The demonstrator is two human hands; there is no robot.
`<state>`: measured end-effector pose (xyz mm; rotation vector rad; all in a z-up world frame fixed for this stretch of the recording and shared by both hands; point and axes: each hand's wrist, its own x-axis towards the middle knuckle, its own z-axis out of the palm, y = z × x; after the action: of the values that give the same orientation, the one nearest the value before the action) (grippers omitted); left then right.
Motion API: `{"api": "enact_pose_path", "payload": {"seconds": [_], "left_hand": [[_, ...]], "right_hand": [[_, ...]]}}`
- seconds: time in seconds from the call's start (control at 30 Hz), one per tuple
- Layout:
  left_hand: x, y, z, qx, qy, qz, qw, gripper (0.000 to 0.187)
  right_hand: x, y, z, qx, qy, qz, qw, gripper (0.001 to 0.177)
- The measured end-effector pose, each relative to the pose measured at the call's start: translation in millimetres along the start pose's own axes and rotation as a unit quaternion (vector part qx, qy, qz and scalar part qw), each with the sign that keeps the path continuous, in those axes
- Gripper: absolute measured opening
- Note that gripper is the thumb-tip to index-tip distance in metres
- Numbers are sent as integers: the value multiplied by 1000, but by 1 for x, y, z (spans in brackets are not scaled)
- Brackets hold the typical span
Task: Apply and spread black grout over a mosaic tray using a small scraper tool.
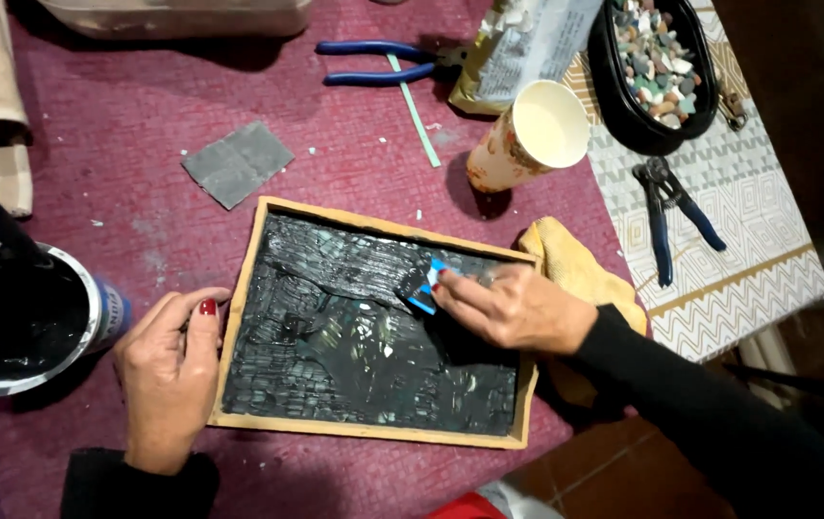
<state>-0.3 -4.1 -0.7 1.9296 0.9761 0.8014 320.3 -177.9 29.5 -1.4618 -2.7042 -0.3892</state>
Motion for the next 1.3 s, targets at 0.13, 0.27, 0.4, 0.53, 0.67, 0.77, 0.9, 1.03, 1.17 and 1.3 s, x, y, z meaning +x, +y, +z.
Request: {"api": "enact_pose_path", "payload": {"seconds": [0.13, 0.27, 0.4, 0.53, 0.67, 0.77, 0.9, 1.03, 1.17, 1.3], "left_hand": [[-1, 0, 0, 7, -1, 0, 1000, 17], [2, 2, 2, -8, 1, 0, 1000, 18], [2, 2, 3, 11, 9, 11, 1000, 16], [3, -1, 2, 11, 20, 16, 1000, 17], [4, -3, 0, -2, 20, 70, 997, 21], [-1, -9, 0, -8, 23, 64, 998, 20], [3, -8, 0, -6, 25, 74, 997, 19], [3, -8, -1, -7, 28, 72, 997, 18], [3, -9, 0, -11, 20, 55, 998, 19], [2, -9, -2, -12, 15, 58, 998, 20]], "right_hand": [[-12, -10, -4, 7, -50, -24, 998, 33], [-25, -24, -18, 1, -97, -22, 995, 34], [-29, -25, -38, 7, -109, 1, 994, 42], [23, -9, -37, 9, -43, 16, 999, 36], [97, -4, -16, 6, 120, -45, 992, 20], [133, -5, -1, 0, 158, -65, 985, 20], [145, 4, 20, 10, 151, -92, 984, 19], [134, 6, 7, 0, 127, -135, 983, 16], [115, 3, 1, 23, 84, -134, 987, 16], [96, -5, -6, 51, 84, -118, 988, 16]]}}
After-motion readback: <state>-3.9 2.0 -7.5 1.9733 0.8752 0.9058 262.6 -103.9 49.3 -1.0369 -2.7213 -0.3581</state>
